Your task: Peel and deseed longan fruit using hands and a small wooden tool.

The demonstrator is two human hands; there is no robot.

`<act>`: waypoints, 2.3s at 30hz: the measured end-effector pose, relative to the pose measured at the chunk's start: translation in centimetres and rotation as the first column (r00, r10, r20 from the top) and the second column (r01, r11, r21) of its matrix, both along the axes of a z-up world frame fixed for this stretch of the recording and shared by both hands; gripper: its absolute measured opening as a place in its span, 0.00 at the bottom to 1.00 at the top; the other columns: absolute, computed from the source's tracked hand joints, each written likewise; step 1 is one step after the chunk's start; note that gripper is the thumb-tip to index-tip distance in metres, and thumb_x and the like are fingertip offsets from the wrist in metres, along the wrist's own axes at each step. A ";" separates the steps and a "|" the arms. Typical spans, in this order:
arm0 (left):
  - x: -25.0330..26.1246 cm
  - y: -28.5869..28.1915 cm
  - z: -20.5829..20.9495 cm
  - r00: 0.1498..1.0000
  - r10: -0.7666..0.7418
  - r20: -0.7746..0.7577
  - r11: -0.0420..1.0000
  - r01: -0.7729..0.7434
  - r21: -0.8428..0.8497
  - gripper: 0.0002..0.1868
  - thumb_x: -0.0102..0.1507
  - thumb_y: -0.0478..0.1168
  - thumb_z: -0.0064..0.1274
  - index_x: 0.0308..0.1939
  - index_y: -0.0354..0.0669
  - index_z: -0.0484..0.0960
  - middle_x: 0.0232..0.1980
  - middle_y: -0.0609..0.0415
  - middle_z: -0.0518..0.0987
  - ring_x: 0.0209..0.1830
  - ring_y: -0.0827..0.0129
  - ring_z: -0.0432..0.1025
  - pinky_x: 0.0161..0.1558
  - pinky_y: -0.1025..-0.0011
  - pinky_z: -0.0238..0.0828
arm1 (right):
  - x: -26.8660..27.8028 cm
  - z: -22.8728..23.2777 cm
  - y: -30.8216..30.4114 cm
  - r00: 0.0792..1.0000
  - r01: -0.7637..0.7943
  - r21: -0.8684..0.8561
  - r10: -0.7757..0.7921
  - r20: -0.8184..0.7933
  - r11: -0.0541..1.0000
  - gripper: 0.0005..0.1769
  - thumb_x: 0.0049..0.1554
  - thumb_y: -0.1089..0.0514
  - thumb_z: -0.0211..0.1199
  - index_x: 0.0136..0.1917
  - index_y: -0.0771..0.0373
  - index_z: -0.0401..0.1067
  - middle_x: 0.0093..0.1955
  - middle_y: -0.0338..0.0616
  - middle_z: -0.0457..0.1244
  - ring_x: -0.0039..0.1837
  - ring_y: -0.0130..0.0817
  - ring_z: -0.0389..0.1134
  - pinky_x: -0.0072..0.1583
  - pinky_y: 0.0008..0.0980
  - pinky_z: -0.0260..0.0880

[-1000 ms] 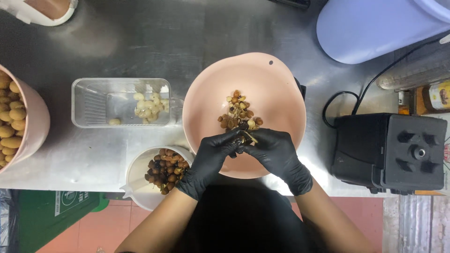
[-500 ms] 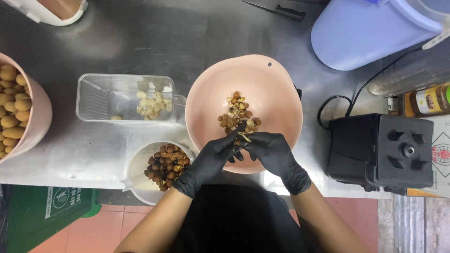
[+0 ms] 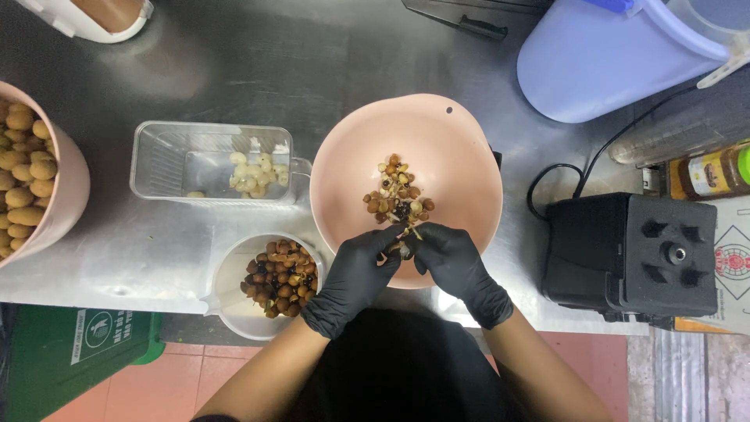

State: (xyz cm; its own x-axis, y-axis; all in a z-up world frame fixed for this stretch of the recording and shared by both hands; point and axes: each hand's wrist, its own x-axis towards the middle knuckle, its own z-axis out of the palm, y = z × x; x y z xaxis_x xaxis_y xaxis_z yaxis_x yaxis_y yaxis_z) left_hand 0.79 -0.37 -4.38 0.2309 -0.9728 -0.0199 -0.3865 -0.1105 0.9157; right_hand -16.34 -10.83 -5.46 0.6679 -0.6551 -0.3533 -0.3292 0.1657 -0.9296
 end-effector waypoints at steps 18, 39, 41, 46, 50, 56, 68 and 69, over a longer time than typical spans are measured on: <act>0.4 -0.3 -1.7 0.898 0.123 -0.422 0.941 -0.241 -0.238 0.12 0.63 0.26 0.57 0.50 0.36 0.86 0.53 0.49 0.83 0.50 0.69 0.78 0.54 0.72 0.76 | 1.2 2.1 2.0 0.963 0.257 0.077 -0.262 0.063 0.963 0.13 0.61 0.59 0.61 0.56 0.67 0.78 0.30 0.40 0.63 0.31 0.24 0.62 0.36 0.25 0.62; 0.7 -0.9 1.3 0.977 0.003 0.215 0.904 0.089 -0.417 0.19 0.58 0.31 0.61 0.53 0.46 0.86 0.53 0.50 0.82 0.54 0.63 0.73 0.54 0.70 0.71 | 1.3 3.5 1.6 0.966 0.256 0.028 -0.255 -0.031 0.966 0.06 0.54 0.67 0.63 0.44 0.72 0.78 0.31 0.41 0.67 0.33 0.24 0.65 0.37 0.26 0.65; 0.5 -1.2 -0.4 1.000 -0.016 -0.008 0.916 0.012 -0.400 0.16 0.61 0.30 0.60 0.53 0.43 0.86 0.54 0.51 0.83 0.57 0.65 0.74 0.58 0.69 0.72 | 1.0 3.3 1.0 0.963 0.267 0.057 -0.264 -0.061 0.962 0.05 0.54 0.67 0.63 0.44 0.71 0.78 0.30 0.42 0.66 0.32 0.24 0.64 0.37 0.26 0.64; 1.0 -1.7 -4.6 0.593 0.224 -0.773 0.974 -0.155 0.163 0.15 0.64 0.31 0.56 0.54 0.35 0.85 0.51 0.54 0.85 0.51 0.73 0.75 0.57 0.71 0.71 | 1.7 2.7 0.5 0.937 0.338 0.118 -0.322 -0.135 0.934 0.09 0.56 0.63 0.64 0.44 0.72 0.80 0.29 0.42 0.64 0.31 0.23 0.61 0.36 0.26 0.59; 5.5 -1.1 -4.2 0.616 0.264 -0.742 0.946 -0.315 0.074 0.15 0.64 0.27 0.53 0.54 0.32 0.85 0.50 0.54 0.85 0.46 0.73 0.76 0.52 0.71 0.74 | 2.0 1.3 0.6 0.963 0.153 -0.594 -0.253 -0.089 0.790 0.22 0.54 0.53 0.66 0.55 0.73 0.77 0.44 0.57 0.69 0.42 0.40 0.71 0.44 0.33 0.71; 16.3 1.9 1.9 0.788 0.546 0.286 0.830 -0.459 -0.318 0.22 0.61 0.27 0.54 0.59 0.39 0.84 0.53 0.43 0.84 0.46 0.59 0.78 0.49 0.69 0.74 | 0.2 -2.6 -0.6 0.873 -0.164 -0.604 -0.171 -0.458 0.780 0.26 0.58 0.48 0.66 0.63 0.65 0.73 0.49 0.61 0.70 0.51 0.51 0.74 0.55 0.40 0.73; 12.4 9.7 -12.9 0.799 -0.003 0.601 0.890 -0.272 0.366 0.09 0.57 0.39 0.55 0.40 0.45 0.86 0.43 0.42 0.82 0.44 0.49 0.77 0.46 0.55 0.75 | -0.2 -2.5 0.0 0.894 -0.093 -0.568 -0.182 -0.409 0.818 0.13 0.58 0.55 0.63 0.51 0.65 0.78 0.47 0.55 0.70 0.50 0.50 0.73 0.53 0.41 0.72; 12.2 9.1 -14.3 0.782 -0.110 0.613 0.765 -0.328 0.555 0.10 0.57 0.40 0.54 0.39 0.44 0.86 0.46 0.39 0.80 0.46 0.49 0.77 0.46 0.56 0.76 | 0.0 -2.2 0.0 0.890 -0.129 -0.570 -0.159 -0.428 0.811 0.13 0.58 0.55 0.63 0.51 0.65 0.78 0.48 0.55 0.70 0.50 0.50 0.73 0.53 0.41 0.72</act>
State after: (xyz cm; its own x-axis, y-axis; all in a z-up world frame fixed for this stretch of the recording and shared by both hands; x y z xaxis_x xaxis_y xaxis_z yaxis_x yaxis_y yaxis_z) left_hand 12.98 8.72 -18.70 0.5099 -0.7566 -0.4094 -0.7513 -0.6235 0.2164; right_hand -16.38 -10.85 -7.71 0.5247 -0.8361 -0.1598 -0.7209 -0.3365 -0.6059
